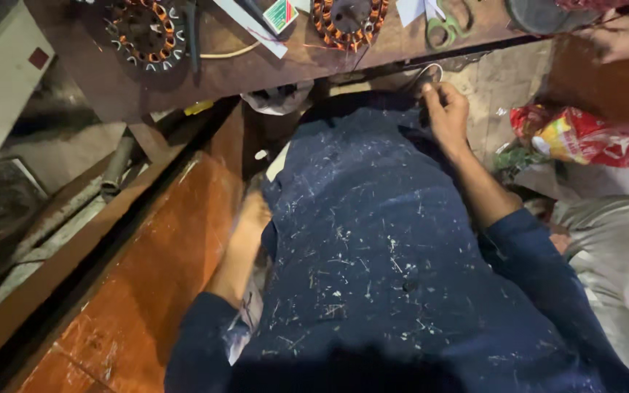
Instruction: The person winds copper wire around a motor stator, trims the wire with scissors, and wraps the ends with white tape. They repeat this process on multiple stators placed on a wooden workbench.
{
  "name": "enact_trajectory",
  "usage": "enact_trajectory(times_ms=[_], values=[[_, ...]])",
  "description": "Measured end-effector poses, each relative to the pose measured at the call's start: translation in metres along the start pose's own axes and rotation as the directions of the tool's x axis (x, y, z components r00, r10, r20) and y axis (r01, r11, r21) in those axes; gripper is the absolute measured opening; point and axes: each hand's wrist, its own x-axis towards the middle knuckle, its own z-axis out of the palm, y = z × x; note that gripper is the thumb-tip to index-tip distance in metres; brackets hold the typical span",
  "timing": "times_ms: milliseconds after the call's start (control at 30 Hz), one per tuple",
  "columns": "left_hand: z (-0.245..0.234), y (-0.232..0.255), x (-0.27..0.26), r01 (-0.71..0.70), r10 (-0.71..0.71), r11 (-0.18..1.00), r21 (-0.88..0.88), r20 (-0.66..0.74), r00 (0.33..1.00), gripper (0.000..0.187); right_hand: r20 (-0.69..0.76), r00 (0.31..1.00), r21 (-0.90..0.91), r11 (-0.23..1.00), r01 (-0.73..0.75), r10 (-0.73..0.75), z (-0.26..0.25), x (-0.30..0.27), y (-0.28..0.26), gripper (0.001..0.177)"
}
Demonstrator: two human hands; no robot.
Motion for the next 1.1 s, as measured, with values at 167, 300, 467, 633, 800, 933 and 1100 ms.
enact_trajectory(times_ms=[167,300,467,633,800,933,1100], values=[[0.018,0.050,-0.013,-0.527,0.541,0.642,0.557,0.159,0.826,0.026,0.004,0.905,-0.277,0.870,0.409,-0.424,-0.007,-0.004,-0.044,0.015],[0.092,0.090,-0.010,-0.670,0.865,0.219,0.710,0.177,0.470,0.029,0.033,0.812,-0.520,0.684,0.512,-0.583,-0.037,0.002,-0.056,0.019],[0.177,0.082,-0.027,-0.750,0.867,0.223,0.623,0.224,0.444,0.037,0.273,0.848,-0.743,0.459,0.486,-0.454,-0.072,0.035,-0.017,0.028],[0.214,-0.001,-0.025,-0.658,0.801,0.289,0.695,0.201,0.564,0.040,0.263,0.699,-0.745,0.320,0.585,-0.665,-0.099,0.063,0.038,0.028],[0.201,-0.088,-0.006,-0.639,0.783,0.323,0.698,0.182,0.595,0.035,0.066,0.700,-0.792,0.389,0.470,-0.711,-0.093,0.069,0.097,0.032],[0.181,-0.156,-0.033,-0.533,0.793,0.331,0.779,0.076,0.604,0.033,0.139,0.801,-0.716,0.499,0.488,-0.583,-0.110,0.033,0.112,0.037],[0.174,-0.211,-0.047,-0.671,0.791,0.530,0.519,-0.018,0.612,0.029,0.276,0.856,-0.660,0.561,0.499,-0.437,-0.136,-0.009,0.112,0.045]])
